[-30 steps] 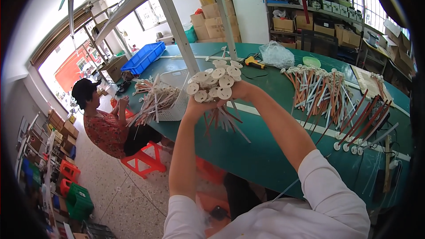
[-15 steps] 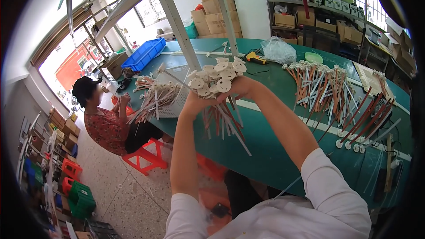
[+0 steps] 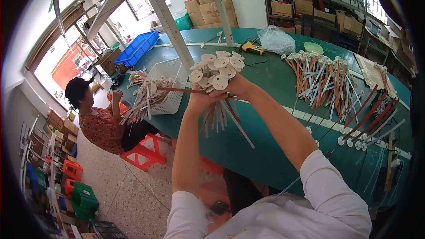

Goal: Assembling plastic components using a hot glue gun.

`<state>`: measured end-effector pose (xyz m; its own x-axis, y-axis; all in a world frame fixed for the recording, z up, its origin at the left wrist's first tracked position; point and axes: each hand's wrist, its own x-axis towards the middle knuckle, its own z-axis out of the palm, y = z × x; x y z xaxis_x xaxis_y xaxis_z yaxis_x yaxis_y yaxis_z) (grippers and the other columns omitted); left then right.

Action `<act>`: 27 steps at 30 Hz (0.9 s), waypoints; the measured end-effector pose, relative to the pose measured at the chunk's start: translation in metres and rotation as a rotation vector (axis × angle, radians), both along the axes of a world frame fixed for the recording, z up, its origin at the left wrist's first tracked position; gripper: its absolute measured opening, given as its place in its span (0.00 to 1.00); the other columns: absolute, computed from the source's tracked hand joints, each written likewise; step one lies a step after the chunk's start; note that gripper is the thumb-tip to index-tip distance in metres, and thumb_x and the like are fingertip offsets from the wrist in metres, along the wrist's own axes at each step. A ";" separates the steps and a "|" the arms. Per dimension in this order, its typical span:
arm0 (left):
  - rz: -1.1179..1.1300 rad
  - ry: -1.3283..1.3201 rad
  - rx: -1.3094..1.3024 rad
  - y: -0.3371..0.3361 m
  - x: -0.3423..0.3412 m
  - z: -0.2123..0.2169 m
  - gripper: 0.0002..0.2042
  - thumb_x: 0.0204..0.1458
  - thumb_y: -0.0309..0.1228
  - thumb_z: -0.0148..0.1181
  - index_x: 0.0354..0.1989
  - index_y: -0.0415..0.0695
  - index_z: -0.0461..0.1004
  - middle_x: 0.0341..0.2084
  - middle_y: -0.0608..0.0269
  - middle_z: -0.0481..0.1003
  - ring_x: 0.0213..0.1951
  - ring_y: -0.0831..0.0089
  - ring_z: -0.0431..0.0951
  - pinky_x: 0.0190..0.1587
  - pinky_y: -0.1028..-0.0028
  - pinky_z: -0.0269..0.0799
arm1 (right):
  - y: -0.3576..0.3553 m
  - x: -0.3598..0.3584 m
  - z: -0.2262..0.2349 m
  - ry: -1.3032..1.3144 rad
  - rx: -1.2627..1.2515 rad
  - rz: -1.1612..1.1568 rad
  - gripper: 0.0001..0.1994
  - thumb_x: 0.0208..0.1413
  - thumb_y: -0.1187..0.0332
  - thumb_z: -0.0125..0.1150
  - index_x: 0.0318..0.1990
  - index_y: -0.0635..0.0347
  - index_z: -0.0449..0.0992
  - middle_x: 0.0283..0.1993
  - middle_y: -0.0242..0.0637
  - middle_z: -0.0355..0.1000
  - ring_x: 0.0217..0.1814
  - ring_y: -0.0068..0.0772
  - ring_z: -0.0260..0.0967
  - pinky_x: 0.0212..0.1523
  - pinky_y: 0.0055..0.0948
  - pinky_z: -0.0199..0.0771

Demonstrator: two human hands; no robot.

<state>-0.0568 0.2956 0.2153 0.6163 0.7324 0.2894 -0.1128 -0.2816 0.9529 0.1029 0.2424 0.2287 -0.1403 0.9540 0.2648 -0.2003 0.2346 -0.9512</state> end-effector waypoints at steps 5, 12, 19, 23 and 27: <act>-0.062 -0.035 0.106 -0.008 -0.008 0.015 0.32 0.34 0.17 0.75 0.51 0.39 0.69 0.45 0.60 0.77 0.47 0.70 0.78 0.47 0.69 0.78 | -0.011 -0.017 -0.003 0.152 0.142 0.027 0.31 0.37 0.81 0.74 0.54 0.58 0.72 0.50 0.35 0.74 0.52 0.31 0.73 0.49 0.32 0.78; 0.052 0.302 0.196 -0.025 -0.014 0.055 0.38 0.28 0.25 0.77 0.55 0.39 0.67 0.46 0.58 0.76 0.46 0.67 0.79 0.47 0.67 0.79 | -0.016 -0.048 -0.036 0.718 -0.020 0.177 0.25 0.49 0.76 0.68 0.56 0.56 0.70 0.51 0.34 0.73 0.51 0.31 0.72 0.49 0.36 0.76; -0.011 0.997 0.393 -0.024 -0.009 0.073 0.39 0.20 0.32 0.76 0.51 0.38 0.72 0.43 0.53 0.79 0.46 0.68 0.78 0.51 0.70 0.73 | -0.025 -0.116 -0.087 1.332 -0.045 0.321 0.16 0.61 0.63 0.57 0.54 0.57 0.70 0.50 0.39 0.73 0.52 0.39 0.71 0.53 0.45 0.72; -0.053 1.580 0.498 -0.029 0.009 0.068 0.36 0.18 0.37 0.76 0.44 0.38 0.76 0.42 0.49 0.79 0.45 0.61 0.80 0.47 0.65 0.77 | -0.027 -0.161 -0.102 1.599 -0.068 0.306 0.16 0.63 0.59 0.55 0.54 0.56 0.70 0.50 0.38 0.73 0.53 0.40 0.70 0.56 0.47 0.71; -0.016 2.059 0.642 -0.055 0.043 0.056 0.37 0.18 0.38 0.77 0.46 0.41 0.77 0.44 0.53 0.79 0.48 0.57 0.79 0.50 0.62 0.76 | -0.026 -0.188 -0.114 1.868 0.001 0.192 0.18 0.63 0.53 0.54 0.52 0.53 0.72 0.52 0.35 0.73 0.56 0.43 0.69 0.57 0.54 0.69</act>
<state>-0.0142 0.2408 0.2716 0.3014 0.8247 -0.4786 0.6754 -0.5390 -0.5033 -0.0846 0.2164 0.1150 0.2013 0.9622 0.1837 -0.8642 0.0862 0.4957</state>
